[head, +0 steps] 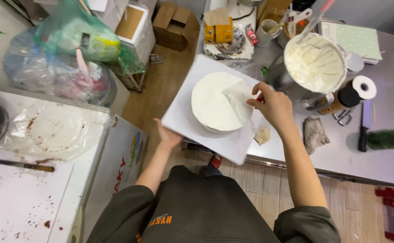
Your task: The person spreads frosting over a cake with a spatula, smooths the top with a plastic sheet, and peels off a paper strip. They then set the cake aside and remove a plastic bag from a freezer.
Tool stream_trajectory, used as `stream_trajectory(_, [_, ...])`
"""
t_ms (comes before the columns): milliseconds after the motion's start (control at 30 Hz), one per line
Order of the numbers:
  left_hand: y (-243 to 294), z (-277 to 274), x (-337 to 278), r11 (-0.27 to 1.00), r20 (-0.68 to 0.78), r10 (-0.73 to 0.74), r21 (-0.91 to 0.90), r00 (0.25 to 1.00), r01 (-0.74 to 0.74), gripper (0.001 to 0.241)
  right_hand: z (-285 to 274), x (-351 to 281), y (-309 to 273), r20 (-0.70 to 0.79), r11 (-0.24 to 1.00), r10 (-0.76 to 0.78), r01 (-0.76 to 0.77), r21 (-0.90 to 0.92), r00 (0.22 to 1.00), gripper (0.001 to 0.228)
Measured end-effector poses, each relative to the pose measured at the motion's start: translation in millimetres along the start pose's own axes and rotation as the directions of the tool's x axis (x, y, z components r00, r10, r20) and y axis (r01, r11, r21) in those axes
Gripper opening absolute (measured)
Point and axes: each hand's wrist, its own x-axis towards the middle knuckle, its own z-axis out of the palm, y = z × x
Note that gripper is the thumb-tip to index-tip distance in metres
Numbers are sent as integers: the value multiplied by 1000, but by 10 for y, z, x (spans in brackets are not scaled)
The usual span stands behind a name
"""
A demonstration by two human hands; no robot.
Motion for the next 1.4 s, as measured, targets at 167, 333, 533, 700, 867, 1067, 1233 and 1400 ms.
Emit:
stream_trajectory(167, [-402,-120,-123,948,90,-260,215,961,236,129,78,332,105,2,998,-41,41,56,999,31])
stream_trajectory(333, [-68,49,-323,990,154,-131,70,979,121,132,-85,611,245,-67,998,-16,20,54,998,27])
stream_trajectory(533, [-135,153,-545,956,238,-196,264,951,131,136,-40,643,31,78,957,-28,4,290,997,25])
stream_trajectory(700, [-75,140,-428,993,199,-102,82,975,87,144,44,609,44,229,967,37,-92,236,973,25])
stream_trajectory(867, [33,186,-344,994,258,-19,108,966,-9,145,-354,560,529,21,983,179,-180,37,984,27])
stream_trajectory(1067, [-89,193,-239,987,235,-85,156,968,49,142,-40,473,148,51,963,58,-70,260,997,25])
stream_trajectory(1233, [-95,281,-344,981,235,-77,192,969,31,139,64,576,62,94,986,76,-88,138,993,27])
stream_trajectory(1400, [-66,392,-590,972,226,-91,232,970,37,139,-272,537,502,-91,993,113,-109,46,989,25])
